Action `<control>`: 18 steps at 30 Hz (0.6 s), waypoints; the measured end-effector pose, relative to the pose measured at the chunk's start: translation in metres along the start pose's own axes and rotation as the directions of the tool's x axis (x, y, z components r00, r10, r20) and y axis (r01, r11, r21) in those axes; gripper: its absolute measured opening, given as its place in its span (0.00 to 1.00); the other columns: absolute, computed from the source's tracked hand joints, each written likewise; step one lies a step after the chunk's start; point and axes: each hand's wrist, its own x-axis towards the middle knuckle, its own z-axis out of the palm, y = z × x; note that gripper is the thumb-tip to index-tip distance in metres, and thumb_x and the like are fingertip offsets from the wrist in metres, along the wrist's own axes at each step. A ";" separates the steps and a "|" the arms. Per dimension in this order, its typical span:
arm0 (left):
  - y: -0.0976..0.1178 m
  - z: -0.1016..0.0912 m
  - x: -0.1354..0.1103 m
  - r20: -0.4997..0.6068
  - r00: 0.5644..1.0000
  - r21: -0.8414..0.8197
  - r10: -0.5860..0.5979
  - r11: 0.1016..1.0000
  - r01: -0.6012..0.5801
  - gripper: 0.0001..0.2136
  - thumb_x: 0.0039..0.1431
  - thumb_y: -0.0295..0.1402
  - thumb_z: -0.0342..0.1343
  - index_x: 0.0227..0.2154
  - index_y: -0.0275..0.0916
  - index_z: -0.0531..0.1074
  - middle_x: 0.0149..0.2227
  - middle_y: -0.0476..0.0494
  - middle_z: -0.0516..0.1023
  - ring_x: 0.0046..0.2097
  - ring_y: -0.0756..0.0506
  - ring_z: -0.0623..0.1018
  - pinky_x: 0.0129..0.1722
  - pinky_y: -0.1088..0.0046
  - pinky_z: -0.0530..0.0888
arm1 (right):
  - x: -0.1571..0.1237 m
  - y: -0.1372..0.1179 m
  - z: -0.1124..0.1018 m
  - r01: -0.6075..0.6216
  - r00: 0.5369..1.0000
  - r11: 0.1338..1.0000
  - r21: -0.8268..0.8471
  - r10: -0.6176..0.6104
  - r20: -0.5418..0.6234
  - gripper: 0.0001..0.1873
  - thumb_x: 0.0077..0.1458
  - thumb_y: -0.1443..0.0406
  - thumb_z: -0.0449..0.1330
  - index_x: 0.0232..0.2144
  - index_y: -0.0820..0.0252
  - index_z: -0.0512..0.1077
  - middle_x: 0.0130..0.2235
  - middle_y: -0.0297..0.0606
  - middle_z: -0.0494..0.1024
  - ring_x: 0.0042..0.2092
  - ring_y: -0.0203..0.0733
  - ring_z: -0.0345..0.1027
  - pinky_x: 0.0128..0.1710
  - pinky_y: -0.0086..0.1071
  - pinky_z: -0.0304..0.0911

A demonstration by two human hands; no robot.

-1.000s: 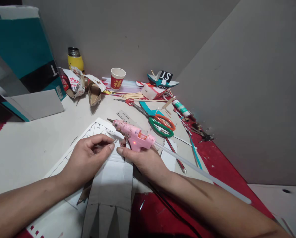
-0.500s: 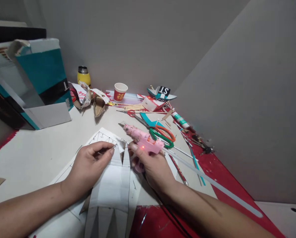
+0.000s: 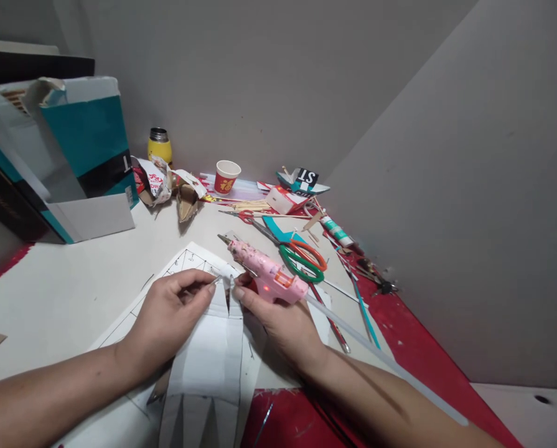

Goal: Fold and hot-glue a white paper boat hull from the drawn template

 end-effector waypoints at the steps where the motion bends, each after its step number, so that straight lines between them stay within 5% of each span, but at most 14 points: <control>1: 0.000 0.000 0.000 0.006 1.000 -0.003 0.004 1.000 -0.004 0.08 0.57 0.34 0.56 0.34 0.40 0.79 0.30 0.50 0.81 0.30 0.49 0.76 0.30 0.76 0.72 | 0.000 0.000 0.000 -0.021 1.000 1.000 -0.006 0.021 0.000 0.14 0.48 0.58 0.64 0.37 0.57 0.77 0.34 0.35 0.78 0.36 0.43 0.70 0.40 0.36 0.65; 8: -0.002 0.000 -0.002 0.012 0.999 0.035 0.039 0.999 -0.040 0.10 0.57 0.33 0.57 0.41 0.40 0.80 0.38 0.47 0.83 0.38 0.47 0.79 0.39 0.74 0.74 | 0.000 0.004 0.003 0.034 0.998 0.999 0.034 -0.036 0.043 0.10 0.51 0.59 0.63 0.34 0.58 0.77 0.33 0.35 0.78 0.37 0.42 0.71 0.42 0.36 0.65; 18: -0.002 0.002 0.000 0.021 0.999 0.068 0.047 0.997 -0.048 0.11 0.58 0.33 0.57 0.42 0.41 0.79 0.36 0.48 0.83 0.36 0.48 0.79 0.37 0.74 0.75 | 0.003 0.001 0.005 0.075 0.996 0.997 0.022 -0.076 0.043 0.09 0.51 0.62 0.63 0.36 0.57 0.78 0.34 0.35 0.78 0.39 0.43 0.71 0.45 0.37 0.65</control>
